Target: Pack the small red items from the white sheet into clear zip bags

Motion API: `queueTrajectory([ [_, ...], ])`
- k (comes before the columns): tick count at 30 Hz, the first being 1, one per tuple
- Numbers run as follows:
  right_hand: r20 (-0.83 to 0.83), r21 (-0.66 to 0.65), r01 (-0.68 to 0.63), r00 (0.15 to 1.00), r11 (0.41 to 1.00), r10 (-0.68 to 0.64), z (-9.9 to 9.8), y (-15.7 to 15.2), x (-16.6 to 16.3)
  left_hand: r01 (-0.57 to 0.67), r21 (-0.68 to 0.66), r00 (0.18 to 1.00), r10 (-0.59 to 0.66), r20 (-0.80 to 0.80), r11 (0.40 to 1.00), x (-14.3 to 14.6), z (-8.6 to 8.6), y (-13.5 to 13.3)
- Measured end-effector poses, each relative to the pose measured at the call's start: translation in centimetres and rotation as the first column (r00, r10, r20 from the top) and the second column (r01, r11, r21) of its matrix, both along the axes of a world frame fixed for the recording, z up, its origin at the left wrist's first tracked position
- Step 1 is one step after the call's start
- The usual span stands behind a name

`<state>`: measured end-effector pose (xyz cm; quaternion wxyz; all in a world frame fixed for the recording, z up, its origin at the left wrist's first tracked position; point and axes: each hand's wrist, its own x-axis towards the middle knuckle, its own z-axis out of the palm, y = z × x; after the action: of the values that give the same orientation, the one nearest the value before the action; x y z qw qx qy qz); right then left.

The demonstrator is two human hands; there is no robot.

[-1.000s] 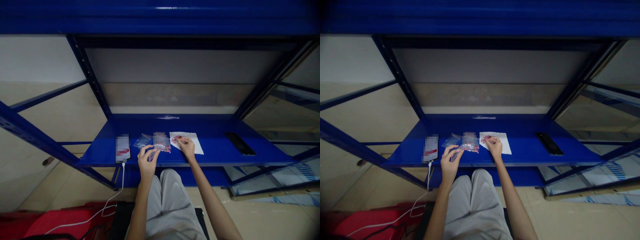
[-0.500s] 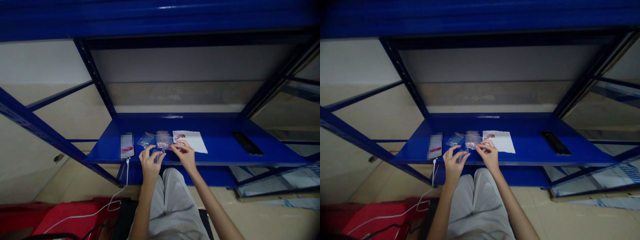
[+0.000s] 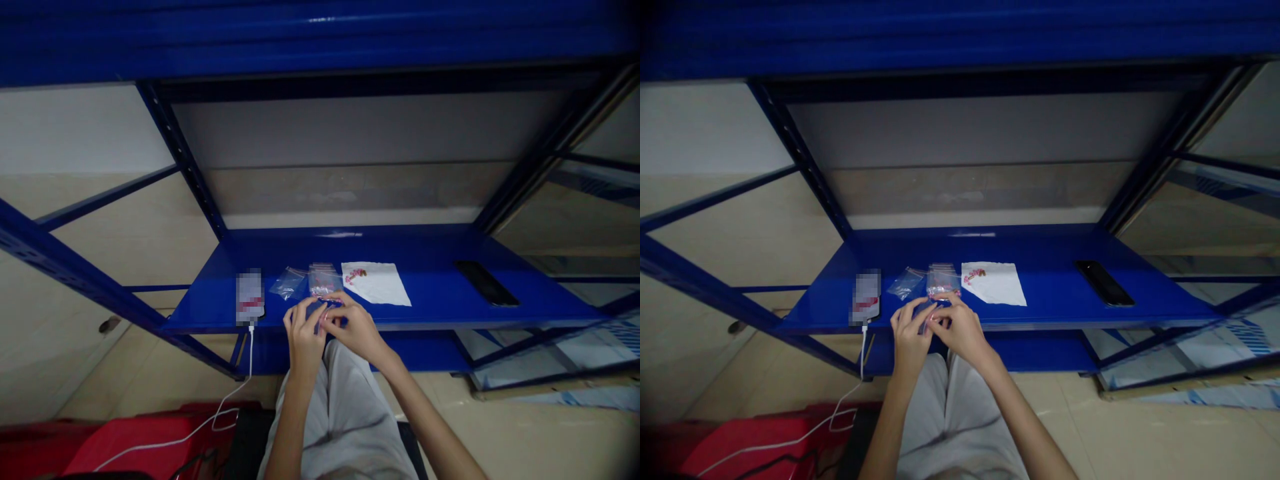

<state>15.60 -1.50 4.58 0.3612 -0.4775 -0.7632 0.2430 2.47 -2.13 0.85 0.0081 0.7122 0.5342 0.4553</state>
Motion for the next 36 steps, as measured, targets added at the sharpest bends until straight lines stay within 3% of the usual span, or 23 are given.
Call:
queueTrajectory([
  [2, -0.133, -0.054, -0.114, 0.985, 0.992, 0.106, -0.3, 1.4, 1.5, 0.007, -0.016, 0.999, -0.006, 0.054, 1.000, -0.3, 0.1, 0.1],
  [3, -0.194, -0.064, -0.088, 0.978, 0.994, 0.074, -0.6, 2.3, 2.6, 0.007, -0.023, 0.995, -0.005, 0.099, 1.000, -0.5, 0.2, 0.2],
  [6, -0.222, -0.013, 0.265, 0.939, 0.964, -0.261, -2.3, 5.6, 6.3, 0.048, -0.079, 0.939, -0.018, 0.345, 0.996, -1.2, 0.6, 0.2],
  [8, -0.096, 0.038, 0.518, 0.853, 0.855, -0.513, -3.7, 7.4, 8.5, 0.115, -0.145, 0.835, -0.017, 0.551, 0.983, -1.7, 0.8, 0.1],
  [10, 0.023, 0.059, 0.613, 0.788, 0.788, -0.615, -5.1, 8.5, 10.0, 0.150, -0.190, 0.736, 0.018, 0.676, 0.970, -2.1, 1.0, 0.0],
  [14, 0.129, 0.123, 0.635, 0.751, 0.762, -0.647, -7.0, 9.2, 10.5, 0.099, -0.201, 0.707, 0.073, 0.704, 0.975, -2.2, 1.4, -0.3],
  [19, 0.147, 0.135, 0.695, 0.691, 0.706, -0.708, -7.6, 9.5, 9.9, 0.173, -0.233, 0.659, 0.063, 0.749, 0.957, -1.7, 2.0, -0.8],
  [26, 0.082, 0.093, 0.729, 0.673, 0.678, -0.735, -6.8, 8.4, 9.4, 0.152, -0.194, 0.775, 0.004, 0.632, 0.969, -1.5, 2.0, -1.9],
  [29, 0.029, 0.089, 0.710, 0.699, 0.699, -0.714, -6.0, 7.4, 9.1, 0.114, -0.133, 0.819, -0.018, 0.573, 0.985, -1.6, 1.9, -2.5],
  [31, -0.041, 0.108, 0.650, 0.759, 0.752, -0.650, -5.0, 6.6, 8.8, 0.082, -0.117, 0.845, -0.007, 0.535, 0.990, -1.7, 1.9, -3.0],
  [36, -0.182, 0.206, 0.279, 0.953, 0.938, -0.244, -0.3, 3.1, 6.7, 0.048, -0.083, 0.886, -0.004, 0.464, 0.995, -1.8, 2.4, -5.1],
])
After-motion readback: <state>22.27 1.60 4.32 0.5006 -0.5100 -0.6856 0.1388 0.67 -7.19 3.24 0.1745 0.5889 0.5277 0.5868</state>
